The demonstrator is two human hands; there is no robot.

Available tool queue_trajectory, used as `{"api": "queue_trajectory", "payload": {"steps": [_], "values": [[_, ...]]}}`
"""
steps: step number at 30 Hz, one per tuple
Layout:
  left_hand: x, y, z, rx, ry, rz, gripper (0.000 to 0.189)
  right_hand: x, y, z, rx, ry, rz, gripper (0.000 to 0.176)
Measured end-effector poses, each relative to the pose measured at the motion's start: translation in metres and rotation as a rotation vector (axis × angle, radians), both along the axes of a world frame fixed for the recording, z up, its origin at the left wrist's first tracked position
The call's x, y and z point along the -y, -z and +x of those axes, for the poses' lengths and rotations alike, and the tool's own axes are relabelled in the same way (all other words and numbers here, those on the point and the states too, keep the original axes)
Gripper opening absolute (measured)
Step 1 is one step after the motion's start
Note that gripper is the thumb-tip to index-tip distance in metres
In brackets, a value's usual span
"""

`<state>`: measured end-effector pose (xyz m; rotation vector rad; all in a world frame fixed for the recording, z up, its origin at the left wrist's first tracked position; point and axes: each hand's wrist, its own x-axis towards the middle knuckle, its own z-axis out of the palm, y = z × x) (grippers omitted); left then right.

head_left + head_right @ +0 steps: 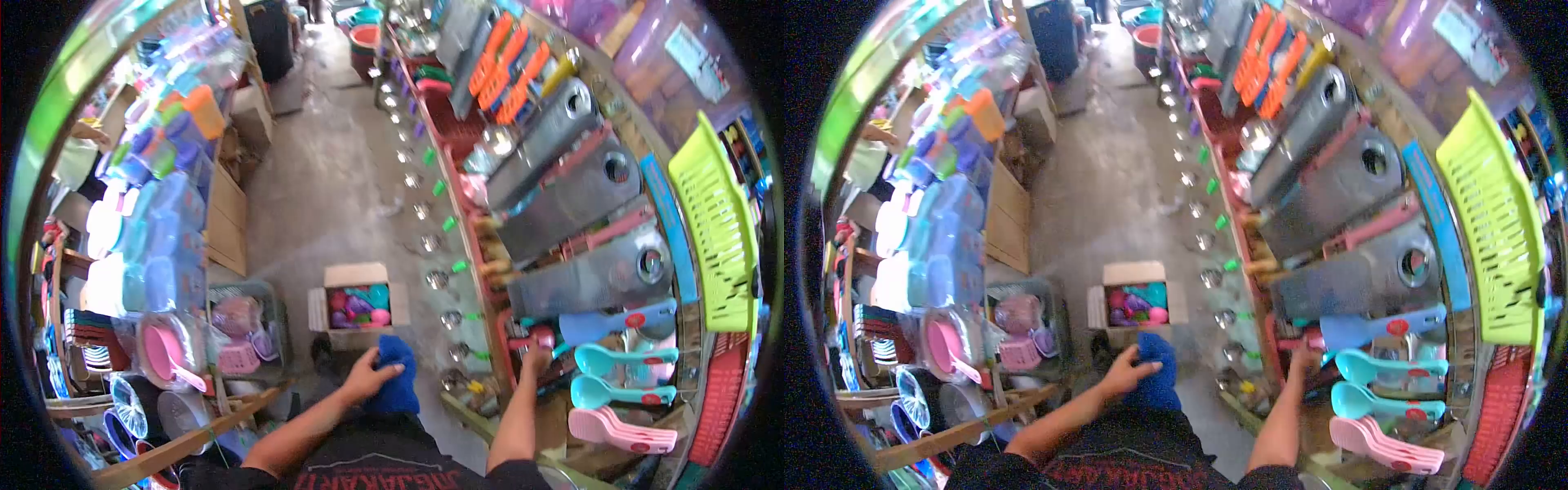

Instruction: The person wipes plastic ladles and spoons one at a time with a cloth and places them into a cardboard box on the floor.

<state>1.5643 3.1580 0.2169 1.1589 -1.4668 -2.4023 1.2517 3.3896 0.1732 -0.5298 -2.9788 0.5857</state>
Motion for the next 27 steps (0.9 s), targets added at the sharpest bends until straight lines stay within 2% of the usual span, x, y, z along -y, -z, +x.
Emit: {"api": "queue_trajectory", "payload": {"steps": [1, 2, 4, 6, 8, 10, 11, 13, 15, 17, 20, 22, 24, 27], "values": [[0.003, -0.005, -0.001, -0.015, 0.006, -0.022, 0.049, -0.011, 0.032, 0.002, -0.382, -0.199, -0.308, 0.032], [0.006, -0.005, -0.003, -0.052, -0.017, -0.012, 0.05, 0.005, 0.007, 0.025, -0.335, -0.308, -0.292, 0.025], [0.014, -0.003, -0.003, -0.092, -0.043, -0.023, 0.051, 0.053, -0.041, 0.082, -0.145, -0.494, -0.556, 0.02], [0.027, -0.006, -0.006, -0.097, 0.026, -0.103, 0.053, 0.089, -0.052, 0.134, 0.071, -0.778, -0.622, 0.022], [0.039, -0.012, -0.01, -0.113, 0.045, -0.156, 0.054, 0.131, -0.071, 0.181, 0.347, -0.893, -0.766, 0.032], [0.052, -0.02, -0.01, -0.104, 0.07, -0.26, 0.053, 0.163, -0.052, 0.205, 0.628, -0.835, -1.037, 0.042], [0.061, -0.021, -0.01, -0.119, 0.068, -0.275, 0.053, 0.175, -0.048, 0.211, 0.61, -0.848, -1.042, 0.042], [0.081, -0.031, -0.007, -0.255, 0.093, -0.007, 0.047, 0.2, -0.062, 0.228, 0.933, -0.385, -1.532, 0.038], [0.101, -0.05, 0.002, -0.28, 0.155, 0.008, 0.043, 0.215, -0.07, 0.23, 0.907, -0.312, -1.532, 0.035], [0.118, -0.068, 0.01, -0.14, 0.181, 0.12, 0.044, 0.225, -0.064, 0.226, 0.891, -0.321, -1.559, 0.034], [0.138, -0.034, 0.019, -0.195, 0.193, -0.012, 0.043, 0.241, -0.08, 0.226, 0.851, -0.246, -1.554, 0.032], [0.154, -0.032, 0.024, -0.185, 0.194, -0.078, 0.043, 0.246, -0.068, 0.225, 0.79, -0.281, -1.544, 0.034], [0.168, -0.031, 0.029, -0.002, 0.155, 0.032, 0.042, 0.252, -0.057, 0.222, 0.733, -0.308, -1.528, 0.036], [0.183, -0.015, 0.034, -0.023, 0.058, 0.14, 0.039, 0.259, -0.048, 0.225, 0.713, -0.278, -1.418, 0.04]]}}
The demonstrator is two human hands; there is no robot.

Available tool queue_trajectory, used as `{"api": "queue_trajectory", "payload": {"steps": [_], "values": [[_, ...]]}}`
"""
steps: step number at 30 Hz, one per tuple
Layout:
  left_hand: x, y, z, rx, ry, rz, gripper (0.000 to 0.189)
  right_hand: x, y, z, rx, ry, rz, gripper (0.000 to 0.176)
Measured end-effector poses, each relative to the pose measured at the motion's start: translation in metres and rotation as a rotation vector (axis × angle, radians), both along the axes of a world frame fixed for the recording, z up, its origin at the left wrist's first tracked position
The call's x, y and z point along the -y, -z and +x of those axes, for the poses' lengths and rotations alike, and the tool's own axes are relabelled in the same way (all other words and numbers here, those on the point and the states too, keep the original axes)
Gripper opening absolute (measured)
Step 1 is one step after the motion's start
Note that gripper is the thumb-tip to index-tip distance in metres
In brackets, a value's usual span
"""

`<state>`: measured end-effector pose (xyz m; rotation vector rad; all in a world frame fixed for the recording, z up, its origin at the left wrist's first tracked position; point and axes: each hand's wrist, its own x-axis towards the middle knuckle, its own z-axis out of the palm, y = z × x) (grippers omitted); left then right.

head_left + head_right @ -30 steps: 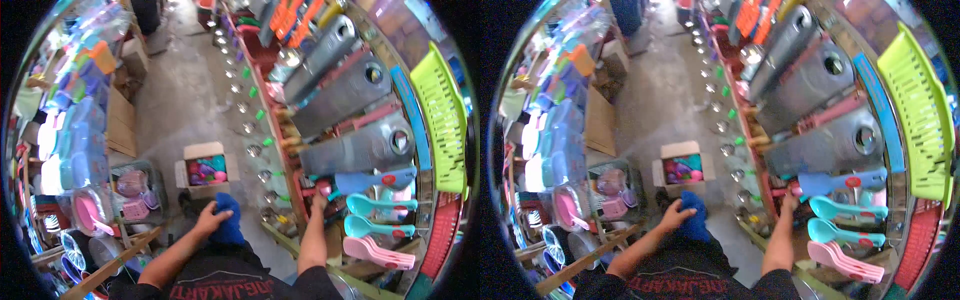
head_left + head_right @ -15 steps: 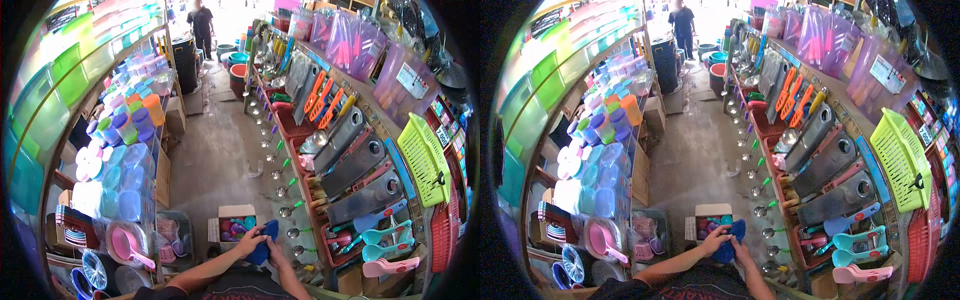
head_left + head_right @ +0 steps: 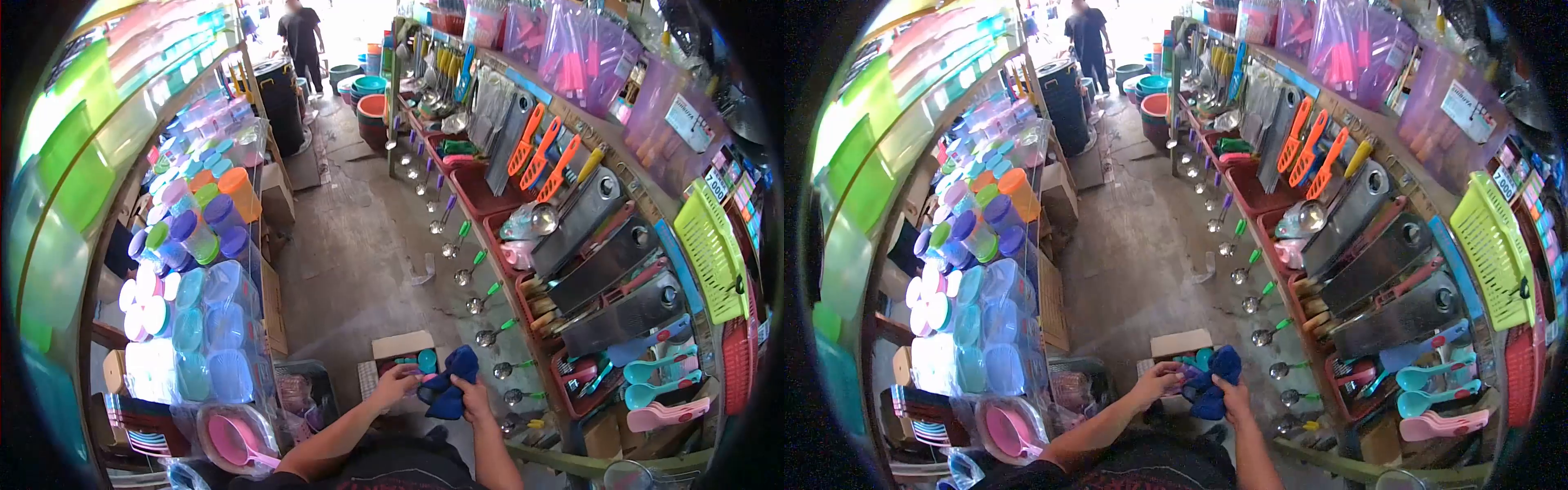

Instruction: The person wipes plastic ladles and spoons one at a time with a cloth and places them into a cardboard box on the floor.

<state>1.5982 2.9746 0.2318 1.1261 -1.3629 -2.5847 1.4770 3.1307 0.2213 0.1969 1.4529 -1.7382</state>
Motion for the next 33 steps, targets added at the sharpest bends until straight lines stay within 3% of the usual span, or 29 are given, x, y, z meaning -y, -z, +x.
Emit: {"api": "queue_trajectory", "payload": {"steps": [8, 9, 11, 14, 15, 17, 19, 22, 27, 28, 30, 33], "values": [[0.023, 0.089, 0.0, 0.302, -0.029, -0.04, 0.041, -0.005, 0.032, 0.001, -0.038, 0.139, 0.233, 0.052], [0.022, 0.12, 0.001, 0.329, -0.045, -0.029, 0.042, -0.006, 0.044, -0.003, -0.04, 0.121, 0.258, 0.053], [0.018, 0.176, 0.005, 0.395, 0.018, -0.294, 0.046, -0.012, 0.087, -0.011, 0.018, 0.105, 0.324, 0.052], [0.012, 0.275, 0.011, 0.516, 0.117, -0.478, 0.048, -0.007, 0.157, -0.027, 0.074, 0.073, 0.382, 0.049], [0.01, 0.299, 0.009, 0.545, 0.13, -0.443, 0.048, -0.005, 0.178, -0.029, 0.082, 0.077, 0.397, 0.047], [0.011, 0.342, -0.002, 0.667, 0.298, -0.75, 0.05, 0.003, 0.222, -0.035, 0.11, 0.065, 0.424, 0.046], [0.011, 0.411, -0.009, 0.609, 0.39, -0.701, 0.054, 0.002, 0.27, -0.033, 0.082, 0.052, 0.41, 0.044], [0.005, 0.487, -0.033, 0.545, 0.485, -1.034, 0.053, -0.014, 0.33, -0.025, 0.097, -0.035, 0.497, 0.045], [0.002, 0.549, -0.11, 0.242, 0.57, -1.547, 0.028, -0.057, 0.382, 0.011, 0.231, -0.103, 0.607, 0.054], [0.008, 0.566, -0.12, 0.238, 0.583, -1.535, 0.028, -0.067, 0.388, 0.016, 0.242, -0.096, 0.618, 0.054], [0.015, 0.592, -0.138, 0.434, 0.911, -1.58, 0.018, -0.081, 0.391, 0.025, 0.3, -0.117, 0.646, 0.055], [0.026, 0.601, -0.143, 0.47, 0.928, -1.574, 0.017, -0.089, 0.389, 0.023, 0.312, -0.094, 0.671, 0.054]]}}
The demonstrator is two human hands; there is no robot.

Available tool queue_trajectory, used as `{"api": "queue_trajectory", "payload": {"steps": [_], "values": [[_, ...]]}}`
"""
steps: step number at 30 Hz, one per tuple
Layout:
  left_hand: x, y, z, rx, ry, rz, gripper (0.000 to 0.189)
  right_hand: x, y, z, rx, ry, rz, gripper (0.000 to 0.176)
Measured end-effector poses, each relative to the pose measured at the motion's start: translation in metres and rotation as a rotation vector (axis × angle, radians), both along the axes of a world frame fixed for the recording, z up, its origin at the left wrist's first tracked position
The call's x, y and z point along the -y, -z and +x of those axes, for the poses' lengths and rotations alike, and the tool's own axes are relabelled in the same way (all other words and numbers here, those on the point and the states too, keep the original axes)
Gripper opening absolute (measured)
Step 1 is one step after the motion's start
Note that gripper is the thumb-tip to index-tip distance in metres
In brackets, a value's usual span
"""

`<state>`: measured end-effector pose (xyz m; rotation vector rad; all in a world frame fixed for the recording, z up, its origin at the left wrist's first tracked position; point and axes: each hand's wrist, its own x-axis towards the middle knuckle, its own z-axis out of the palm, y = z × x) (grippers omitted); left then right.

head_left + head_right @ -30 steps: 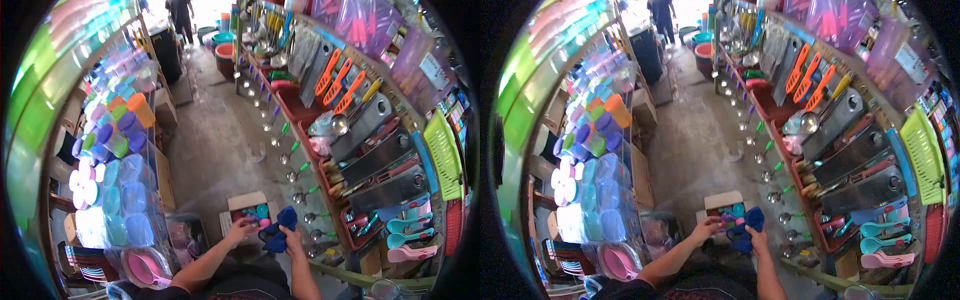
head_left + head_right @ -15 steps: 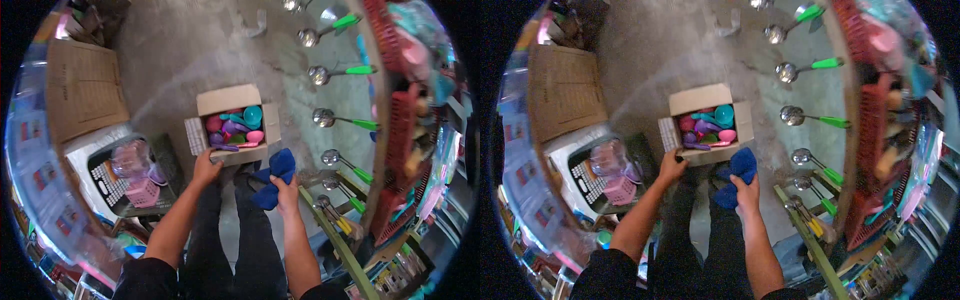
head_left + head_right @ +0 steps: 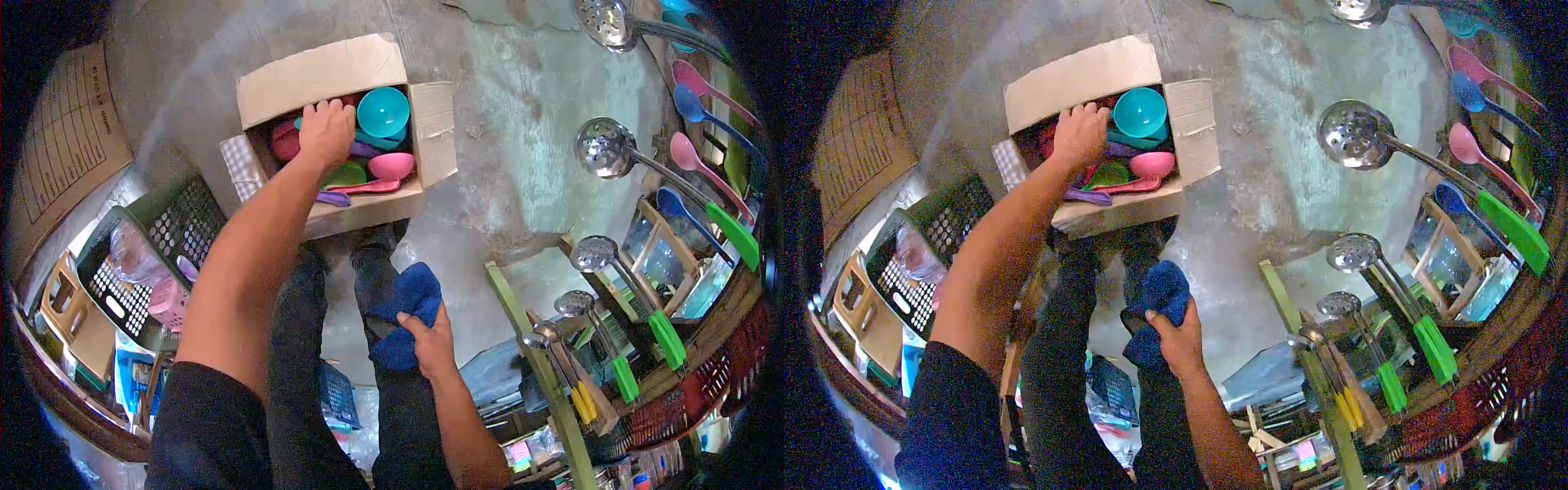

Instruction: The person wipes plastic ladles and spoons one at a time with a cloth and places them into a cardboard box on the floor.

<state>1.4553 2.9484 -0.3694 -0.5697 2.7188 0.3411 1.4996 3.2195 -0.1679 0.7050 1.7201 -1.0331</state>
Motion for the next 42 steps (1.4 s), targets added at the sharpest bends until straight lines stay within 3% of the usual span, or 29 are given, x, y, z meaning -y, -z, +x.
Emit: {"api": "queue_trajectory", "payload": {"steps": [1, 3, 5, 8, 10, 14, 17, 19, 21, 23, 27, 29, 31, 33, 35, 37, 39, 41, 42], "values": [[0.003, -0.001, -0.002, -0.003, 0.004, -0.006, 0.017, 0.002, -0.001, -0.003, -0.012, 0.02, -0.007, 0.054], [0.006, -0.008, -0.002, 0.231, 0.014, 0.103, 0.015, 0.009, -0.008, -0.014, 0.041, 0.07, -0.018, 0.054], [0.003, -0.003, 0.014, 0.095, 0.043, 0.075, 0.016, 0.014, -0.011, -0.019, 0.088, 0.114, -0.037, 0.054], [-0.002, -0.021, 0.014, 0.028, 0.036, 0.021, 0.019, 0.017, -0.011, -0.021, -0.047, 0.055, -0.096, 0.053], [-0.004, -0.022, 0.017, 0.009, -0.076, 0.123, 0.016, 0.027, -0.017, -0.023, -0.048, 0.048, -0.116, 0.054], [-0.008, -0.03, 0.018, 0.037, -0.081, 0.226, 0.018, 0.02, -0.008, -0.017, -0.037, -0.017, -0.123, 0.055], [-0.015, -0.047, 0.024, -0.047, -0.059, 0.261, 0.02, 0.011, -0.004, -0.012, -0.035, 0.015, -0.078, 0.062], [-0.017, -0.065, 0.033, -0.057, -0.078, 0.309, 0.02, 0.007, -0.002, -0.011, -0.167, -0.031, -0.034, 0.071], [-0.016, -0.091, 0.044, -0.038, -0.225, 0.472, 0.019, 0.003, 0.0, -0.012, -0.186, -0.039, -0.048, 0.078], [-0.015, -0.113, 0.062, 0.0, -0.293, 0.564, 0.025, -0.001, 0.0, -0.012, -0.319, -0.134, -0.049, 0.071], [-0.03, -0.128, 0.117, -0.011, -0.717, 1.225, 0.037, 0.013, -0.027, -0.021, -0.212, -0.05, -0.077, 0.068], [-0.04, -0.186, 0.116, -0.099, -1.008, 1.412, 0.032, 0.015, -0.036, -0.017, -0.187, -0.226, -0.039, 0.059], [-0.049, -0.237, 0.115, -0.075, -1.229, 1.439, 0.029, 0.021, -0.043, -0.005, -0.229, -0.256, -0.048, 0.056], [-0.068, -0.256, 0.129, -0.137, -1.124, 1.455, 0.028, 0.039, -0.058, 0.005, -0.416, -0.468, -0.005, 0.051], [-0.09, -0.279, 0.133, -0.265, -0.954, 1.4, 0.027, 0.048, -0.062, 0.012, -0.31, -0.34, -0.33, 0.057], [-0.101, -0.307, 0.132, -0.344, -1.03, 1.386, 0.025, 0.076, -0.107, 0.007, -0.297, -0.144, -0.425, 0.063], [-0.104, -0.323, 0.138, -0.371, -0.946, 1.248, 0.025, 0.075, -0.109, 0.018, -0.183, 0.046, -0.496, 0.067], [-0.109, -0.339, 0.138, -0.407, -0.926, 1.313, 0.026, 0.088, -0.144, 0.013, -0.211, -0.011, -0.445, 0.068], [-0.107, -0.348, 0.141, -0.423, -0.957, 1.332, 0.026, 0.089, -0.139, 0.026, -0.327, -0.01, -0.344, 0.059]]}}
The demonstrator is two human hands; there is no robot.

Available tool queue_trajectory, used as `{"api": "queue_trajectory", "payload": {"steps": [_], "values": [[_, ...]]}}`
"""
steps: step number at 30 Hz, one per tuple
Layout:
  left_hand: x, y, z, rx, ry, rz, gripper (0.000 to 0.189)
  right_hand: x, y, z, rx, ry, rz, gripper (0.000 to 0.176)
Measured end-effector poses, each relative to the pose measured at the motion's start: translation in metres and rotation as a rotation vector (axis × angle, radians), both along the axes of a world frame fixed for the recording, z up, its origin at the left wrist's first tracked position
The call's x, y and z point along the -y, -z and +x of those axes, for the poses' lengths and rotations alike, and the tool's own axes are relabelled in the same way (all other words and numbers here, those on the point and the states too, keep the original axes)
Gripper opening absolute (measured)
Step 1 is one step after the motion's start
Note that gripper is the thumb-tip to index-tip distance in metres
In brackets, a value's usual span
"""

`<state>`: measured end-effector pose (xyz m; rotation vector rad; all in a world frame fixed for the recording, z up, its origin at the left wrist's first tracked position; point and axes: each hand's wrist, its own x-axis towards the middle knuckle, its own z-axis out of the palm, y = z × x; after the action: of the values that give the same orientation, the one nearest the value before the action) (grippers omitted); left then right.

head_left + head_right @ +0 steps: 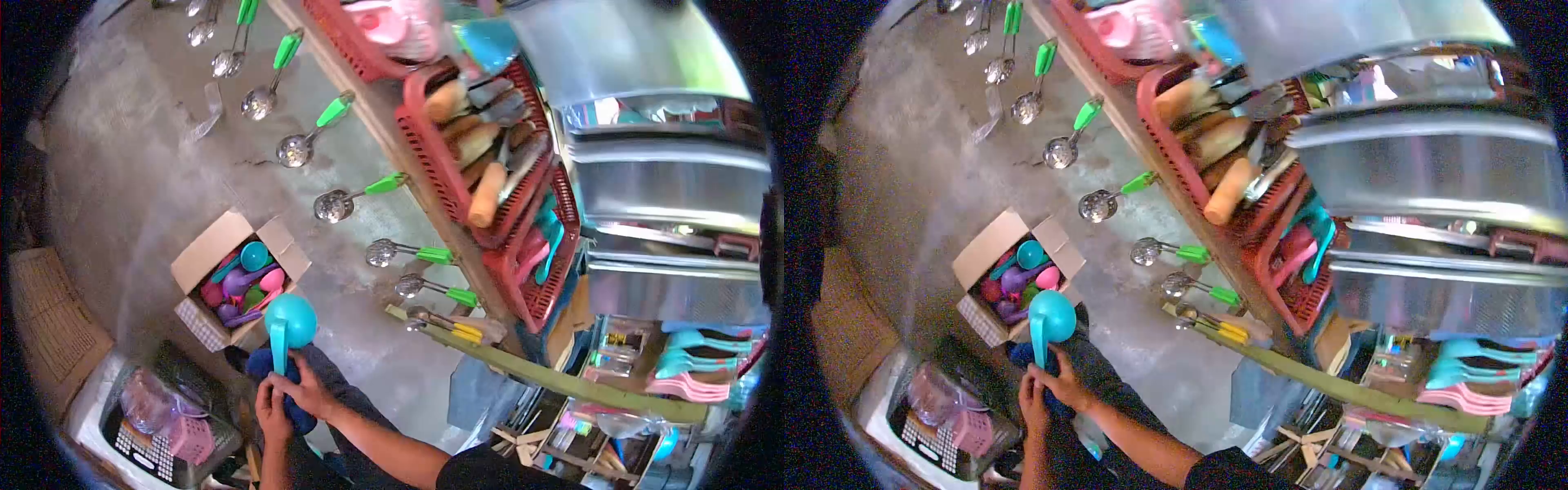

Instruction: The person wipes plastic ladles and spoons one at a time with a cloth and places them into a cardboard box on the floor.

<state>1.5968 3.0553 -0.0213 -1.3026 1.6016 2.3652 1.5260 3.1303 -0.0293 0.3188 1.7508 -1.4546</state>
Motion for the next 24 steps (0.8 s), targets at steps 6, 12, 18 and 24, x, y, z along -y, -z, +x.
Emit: {"api": "queue_trajectory", "payload": {"steps": [6, 12, 18, 24], "values": [[0.013, -0.069, 0.014, 0.097, 0.303, -0.327, 0.032, -0.002, -0.078, -0.015, -0.47, -0.248, 0.109, 0.038], [0.051, -0.206, -0.027, -0.178, 0.115, -0.283, 0.072, 0.012, -0.207, -0.035, -0.658, -0.698, 0.299, 0.038], [0.038, -0.242, -0.049, -0.015, 0.111, -0.743, 0.034, -0.009, -0.254, -0.039, -0.894, -0.683, 0.144, 0.045], [0.015, -0.328, -0.073, -0.146, 0.236, -0.752, 0.036, -0.064, -0.329, -0.06, -0.896, -0.584, 0.097, 0.037]]}}
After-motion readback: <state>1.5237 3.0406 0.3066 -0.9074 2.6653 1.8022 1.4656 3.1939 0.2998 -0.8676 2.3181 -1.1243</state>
